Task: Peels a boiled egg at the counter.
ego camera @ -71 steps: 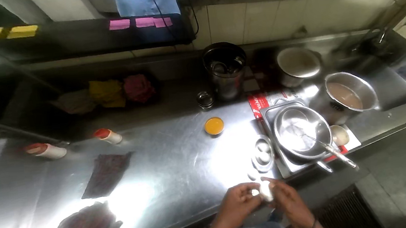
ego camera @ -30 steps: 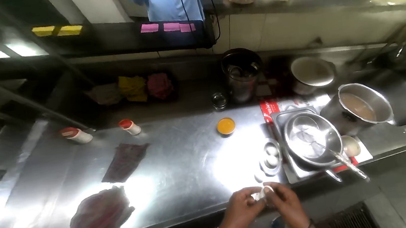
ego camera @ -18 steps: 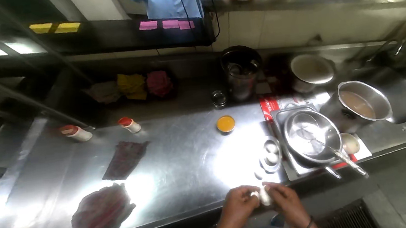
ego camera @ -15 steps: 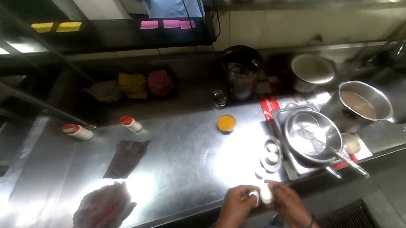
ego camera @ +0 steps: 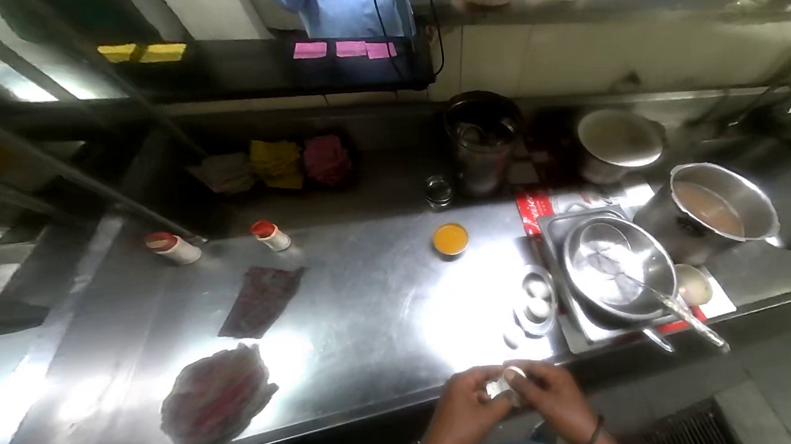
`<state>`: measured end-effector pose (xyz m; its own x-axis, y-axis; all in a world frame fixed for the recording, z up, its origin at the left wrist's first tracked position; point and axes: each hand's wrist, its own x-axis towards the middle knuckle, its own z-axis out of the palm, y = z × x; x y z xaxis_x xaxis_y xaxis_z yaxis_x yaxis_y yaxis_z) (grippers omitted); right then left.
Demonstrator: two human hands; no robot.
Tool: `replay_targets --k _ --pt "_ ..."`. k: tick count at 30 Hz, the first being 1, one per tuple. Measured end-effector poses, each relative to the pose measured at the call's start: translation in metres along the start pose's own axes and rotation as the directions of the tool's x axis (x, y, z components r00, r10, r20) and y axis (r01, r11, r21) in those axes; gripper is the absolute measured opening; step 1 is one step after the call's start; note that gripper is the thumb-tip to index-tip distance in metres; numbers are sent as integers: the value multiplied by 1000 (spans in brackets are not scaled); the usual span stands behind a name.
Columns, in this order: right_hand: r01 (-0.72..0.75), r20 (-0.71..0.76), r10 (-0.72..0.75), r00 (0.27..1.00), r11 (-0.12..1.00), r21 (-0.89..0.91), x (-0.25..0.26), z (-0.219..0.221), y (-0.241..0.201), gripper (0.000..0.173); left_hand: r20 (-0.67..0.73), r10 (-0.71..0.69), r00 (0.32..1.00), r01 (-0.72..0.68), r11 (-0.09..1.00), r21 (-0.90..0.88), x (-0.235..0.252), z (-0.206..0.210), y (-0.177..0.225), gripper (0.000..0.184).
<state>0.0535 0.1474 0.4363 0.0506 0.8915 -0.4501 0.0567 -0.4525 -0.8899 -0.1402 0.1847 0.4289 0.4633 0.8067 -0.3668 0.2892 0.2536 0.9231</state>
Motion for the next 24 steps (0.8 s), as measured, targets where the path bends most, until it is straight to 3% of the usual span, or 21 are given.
replay_targets --k 6,13,16,19,24 --pt "16 26 -16 1000 1000 2 1 4 5 32 -85 37 996 -29 995 91 -4 4 -2 25" --pt "-124 -11 130 991 962 242 -3 10 -2 37 -64 -66 996 58 992 -113 -5 -7 -5 26" --pt "-60 -41 67 997 987 150 -1 11 0 34 7 -89 996 89 974 -208 -9 -8 -4 33" --pt "-23 -29 24 999 998 51 3 9 -1 38 -10 -67 998 65 988 -140 -7 -8 -5 49" --pt "-64 30 61 998 992 110 5 8 0 37 -48 -48 998 43 995 -94 -8 -8 -9 40"
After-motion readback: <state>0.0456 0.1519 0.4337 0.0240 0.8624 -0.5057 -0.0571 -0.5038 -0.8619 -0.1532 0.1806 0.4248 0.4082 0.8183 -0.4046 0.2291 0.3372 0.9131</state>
